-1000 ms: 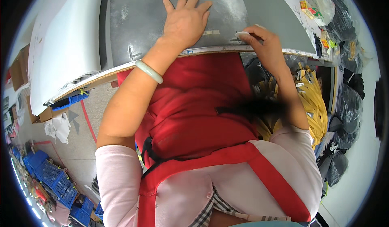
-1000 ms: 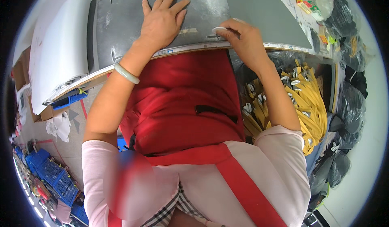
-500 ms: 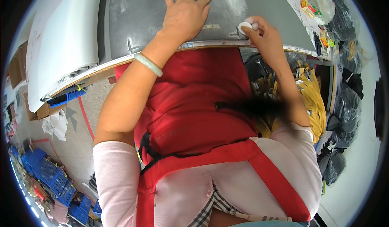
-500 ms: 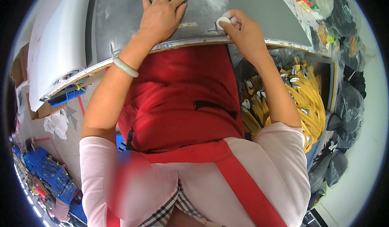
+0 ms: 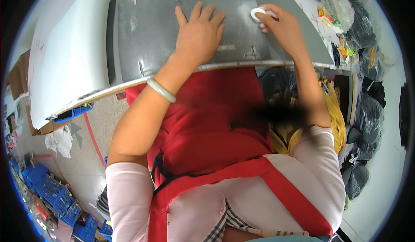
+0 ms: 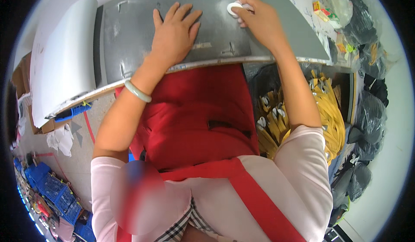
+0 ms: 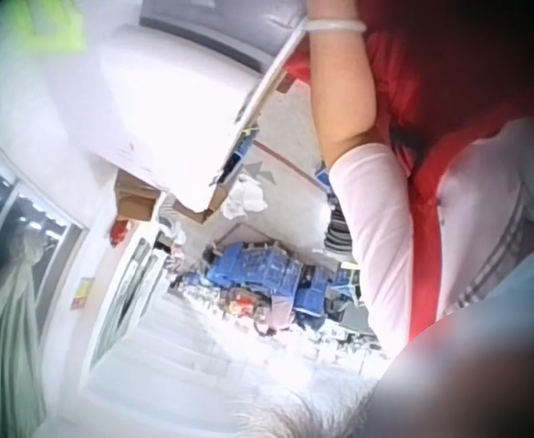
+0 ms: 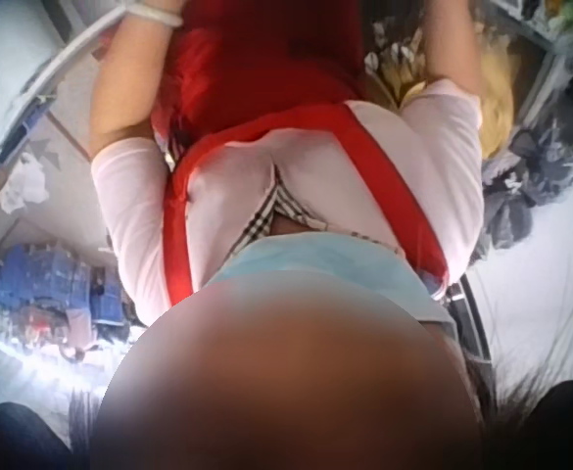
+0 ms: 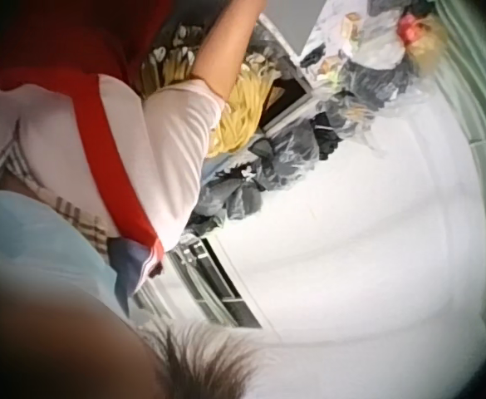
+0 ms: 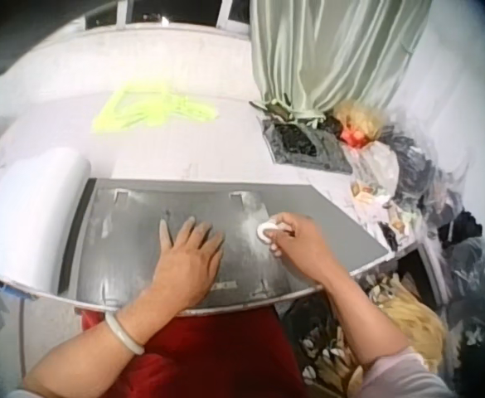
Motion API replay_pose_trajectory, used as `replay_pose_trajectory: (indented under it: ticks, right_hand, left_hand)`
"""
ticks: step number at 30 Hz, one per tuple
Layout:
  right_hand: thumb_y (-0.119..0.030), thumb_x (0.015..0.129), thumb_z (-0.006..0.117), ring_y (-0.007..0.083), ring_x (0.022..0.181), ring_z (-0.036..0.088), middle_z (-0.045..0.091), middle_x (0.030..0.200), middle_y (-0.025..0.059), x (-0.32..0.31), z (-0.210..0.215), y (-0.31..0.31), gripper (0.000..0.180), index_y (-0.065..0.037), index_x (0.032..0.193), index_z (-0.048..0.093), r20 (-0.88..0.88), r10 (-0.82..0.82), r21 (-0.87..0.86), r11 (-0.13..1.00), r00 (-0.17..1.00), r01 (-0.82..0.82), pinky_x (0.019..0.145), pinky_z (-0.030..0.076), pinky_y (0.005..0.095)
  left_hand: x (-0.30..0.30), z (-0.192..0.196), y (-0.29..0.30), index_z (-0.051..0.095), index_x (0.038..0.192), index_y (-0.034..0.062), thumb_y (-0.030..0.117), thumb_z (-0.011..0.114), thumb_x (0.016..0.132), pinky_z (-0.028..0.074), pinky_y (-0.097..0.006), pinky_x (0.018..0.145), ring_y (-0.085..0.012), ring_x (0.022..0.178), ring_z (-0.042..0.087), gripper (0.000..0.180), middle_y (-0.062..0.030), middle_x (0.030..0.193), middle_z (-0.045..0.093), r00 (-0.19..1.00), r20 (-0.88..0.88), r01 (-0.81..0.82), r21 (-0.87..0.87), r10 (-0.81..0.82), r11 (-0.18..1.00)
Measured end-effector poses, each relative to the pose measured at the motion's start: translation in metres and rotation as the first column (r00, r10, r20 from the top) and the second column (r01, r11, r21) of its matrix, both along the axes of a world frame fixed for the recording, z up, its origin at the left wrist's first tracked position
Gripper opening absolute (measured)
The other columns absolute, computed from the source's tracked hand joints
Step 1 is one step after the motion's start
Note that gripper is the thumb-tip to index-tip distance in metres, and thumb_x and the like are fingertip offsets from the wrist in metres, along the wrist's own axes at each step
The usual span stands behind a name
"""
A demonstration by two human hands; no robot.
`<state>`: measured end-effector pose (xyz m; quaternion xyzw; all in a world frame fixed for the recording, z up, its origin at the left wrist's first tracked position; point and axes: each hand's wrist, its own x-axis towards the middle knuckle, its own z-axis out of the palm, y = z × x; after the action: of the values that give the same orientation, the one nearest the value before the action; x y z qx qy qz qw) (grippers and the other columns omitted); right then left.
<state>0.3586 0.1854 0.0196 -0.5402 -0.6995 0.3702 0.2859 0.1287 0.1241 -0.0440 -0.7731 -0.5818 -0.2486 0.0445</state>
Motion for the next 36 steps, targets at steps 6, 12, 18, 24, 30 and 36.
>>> replay_pose_trajectory:
  ticks: [6,12,18,24,30,36]
  right_hand:
    - [-0.027,0.097,0.066,0.0166,0.071,0.061,0.067,0.081,0.0067,-0.031,-0.013,0.075,0.026,-0.003,0.107,0.07,0.334,0.012,0.403,0.902,0.943,-0.154,0.07,0.049,0.0321]
    - [-0.028,0.096,0.067,0.0312,0.08,0.062,0.067,0.088,0.0136,-0.047,-0.022,0.107,0.026,-0.003,0.102,0.067,0.472,0.077,0.39,0.876,0.878,-0.286,0.076,0.048,0.0386]
    - [-0.014,0.093,0.068,0.0143,0.068,0.062,0.068,0.075,0.008,-0.044,-0.033,0.129,0.015,-0.001,0.086,0.065,0.642,-0.019,0.59,0.65,0.766,-0.479,0.067,0.049,0.0299]
    - [-0.017,0.086,0.067,0.0206,0.058,0.063,0.066,0.068,0.0121,-0.046,-0.032,0.113,0.019,0.001,0.082,0.063,0.14,-0.073,0.258,0.965,0.987,0.035,0.057,0.05,0.0368]
    - [-0.013,0.087,0.068,0.0142,0.058,0.062,0.065,0.068,0.0066,-0.053,-0.009,0.117,0.013,-0.001,0.091,0.066,0.351,0.102,0.019,0.993,0.931,-0.116,0.054,0.049,0.031]
    - [-0.013,0.094,0.067,0.0096,0.062,0.061,0.065,0.073,0.0047,-0.091,0.006,0.103,0.013,0.0,0.095,0.069,-0.002,0.041,0.07,0.997,0.999,-0.041,0.056,0.05,0.0262]
  left_hand:
    - [0.001,0.001,-0.004,0.063,0.134,0.0186,0.027,0.058,0.1,0.027,-0.07,0.112,-0.0314,0.139,0.045,0.035,-0.006,0.141,0.057,1.0,0.027,-0.012,-0.041,0.013,0.999]
    - [-0.001,0.0,-0.003,0.062,0.132,0.017,0.03,0.057,0.101,0.021,-0.075,0.112,-0.0325,0.141,0.042,0.035,-0.0069,0.142,0.055,0.999,0.042,0.01,-0.069,-0.008,0.998]
    - [0.001,0.003,-0.002,0.064,0.132,0.0181,0.027,0.059,0.099,0.026,-0.07,0.112,-0.0311,0.138,0.046,0.034,-0.0058,0.14,0.057,0.999,0.05,-0.013,-0.025,0.014,1.0]
    - [0.002,0.001,-0.003,0.065,0.131,0.0184,0.029,0.058,0.1,0.026,-0.07,0.113,-0.0299,0.14,0.044,0.033,-0.0047,0.14,0.057,1.0,0.023,-0.013,-0.05,0.014,0.999]
    - [-0.003,-0.001,-0.003,0.059,0.135,0.0153,0.03,0.053,0.102,0.02,-0.075,0.113,-0.0325,0.143,0.039,0.036,-0.0075,0.145,0.053,0.999,0.045,0.011,-0.083,-0.007,0.997]
    - [0.001,-0.001,-0.002,0.059,0.134,0.0121,0.03,0.051,0.103,0.02,-0.078,0.11,-0.0348,0.143,0.04,0.037,-0.0093,0.145,0.052,1.0,-0.018,0.016,-0.071,-0.017,0.997]
